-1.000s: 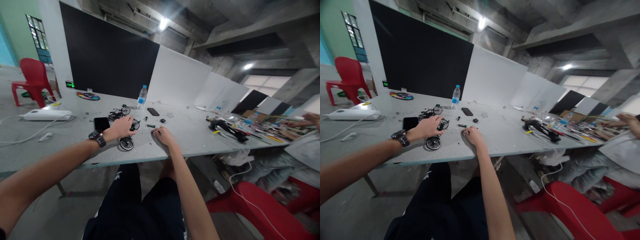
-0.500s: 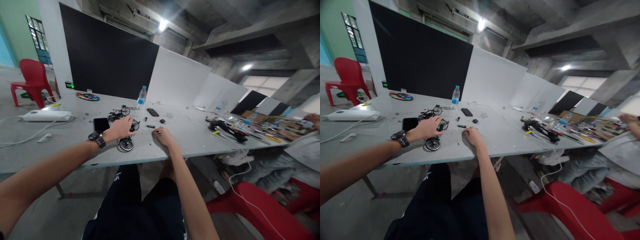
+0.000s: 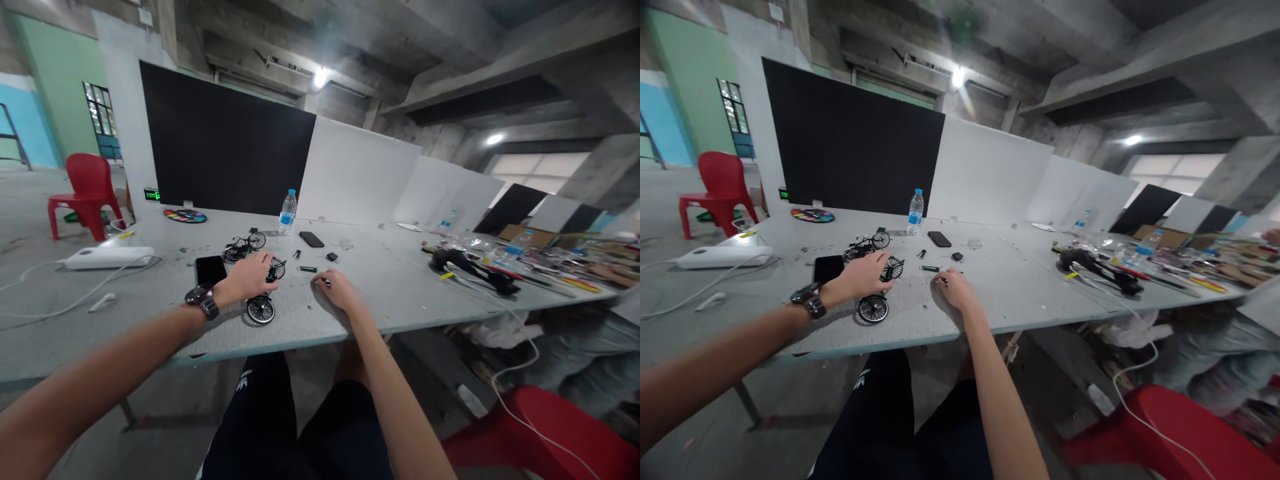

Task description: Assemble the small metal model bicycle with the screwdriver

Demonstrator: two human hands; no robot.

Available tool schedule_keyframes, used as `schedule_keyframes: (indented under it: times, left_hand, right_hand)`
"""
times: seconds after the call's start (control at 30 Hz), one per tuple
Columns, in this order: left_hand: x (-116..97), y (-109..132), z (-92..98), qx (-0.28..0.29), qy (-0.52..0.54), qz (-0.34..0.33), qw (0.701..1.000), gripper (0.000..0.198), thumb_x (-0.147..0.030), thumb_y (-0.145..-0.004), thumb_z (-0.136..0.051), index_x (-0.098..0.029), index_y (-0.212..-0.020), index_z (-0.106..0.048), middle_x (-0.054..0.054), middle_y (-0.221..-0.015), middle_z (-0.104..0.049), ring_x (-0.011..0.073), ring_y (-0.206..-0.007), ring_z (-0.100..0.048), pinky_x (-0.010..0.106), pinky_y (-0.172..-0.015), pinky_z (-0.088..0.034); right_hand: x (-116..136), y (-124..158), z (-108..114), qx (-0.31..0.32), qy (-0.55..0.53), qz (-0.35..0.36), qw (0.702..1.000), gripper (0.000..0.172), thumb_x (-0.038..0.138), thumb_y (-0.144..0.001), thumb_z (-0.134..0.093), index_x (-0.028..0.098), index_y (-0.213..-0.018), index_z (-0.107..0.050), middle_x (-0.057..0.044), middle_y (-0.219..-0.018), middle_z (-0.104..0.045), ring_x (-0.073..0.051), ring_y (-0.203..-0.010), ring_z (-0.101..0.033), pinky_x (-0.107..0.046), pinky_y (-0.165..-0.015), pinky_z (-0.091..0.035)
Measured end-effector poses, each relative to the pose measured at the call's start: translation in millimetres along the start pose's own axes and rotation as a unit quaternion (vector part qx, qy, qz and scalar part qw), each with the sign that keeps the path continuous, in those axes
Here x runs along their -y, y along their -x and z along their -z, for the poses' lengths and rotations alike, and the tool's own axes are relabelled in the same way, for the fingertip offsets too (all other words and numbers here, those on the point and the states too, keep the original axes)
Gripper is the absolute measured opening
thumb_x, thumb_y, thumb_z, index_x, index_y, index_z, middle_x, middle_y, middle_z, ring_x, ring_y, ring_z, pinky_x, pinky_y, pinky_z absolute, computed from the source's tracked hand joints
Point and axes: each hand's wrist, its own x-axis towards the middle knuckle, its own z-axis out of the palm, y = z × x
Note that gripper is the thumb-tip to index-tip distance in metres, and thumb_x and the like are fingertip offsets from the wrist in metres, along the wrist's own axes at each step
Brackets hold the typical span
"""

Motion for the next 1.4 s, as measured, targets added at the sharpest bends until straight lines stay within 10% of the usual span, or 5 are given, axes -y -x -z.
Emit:
schedule_keyframes:
  times: [1.4]
  left_hand:
    - [-2.1,3.5,4.1,-0.001,0.027,0.006,1.0,0.065,-0.05,-0.1,-0.065,-0.014,-0.152,-0.054,0.024,-0.151,-0.06,0.0392,-0.13,-0.065,0.045,-0.093,-0.06]
  right_hand:
    - [0.5,0.3,-3.1,-0.001,-0.006,0.004,1.0,0.032,0.014,-0.103,-0.058,0.024,-0.117,-0.084,-0.01,-0.118,-0.077,-0.023,-0.106,-0.07,-0.03,-0.096,-0.051]
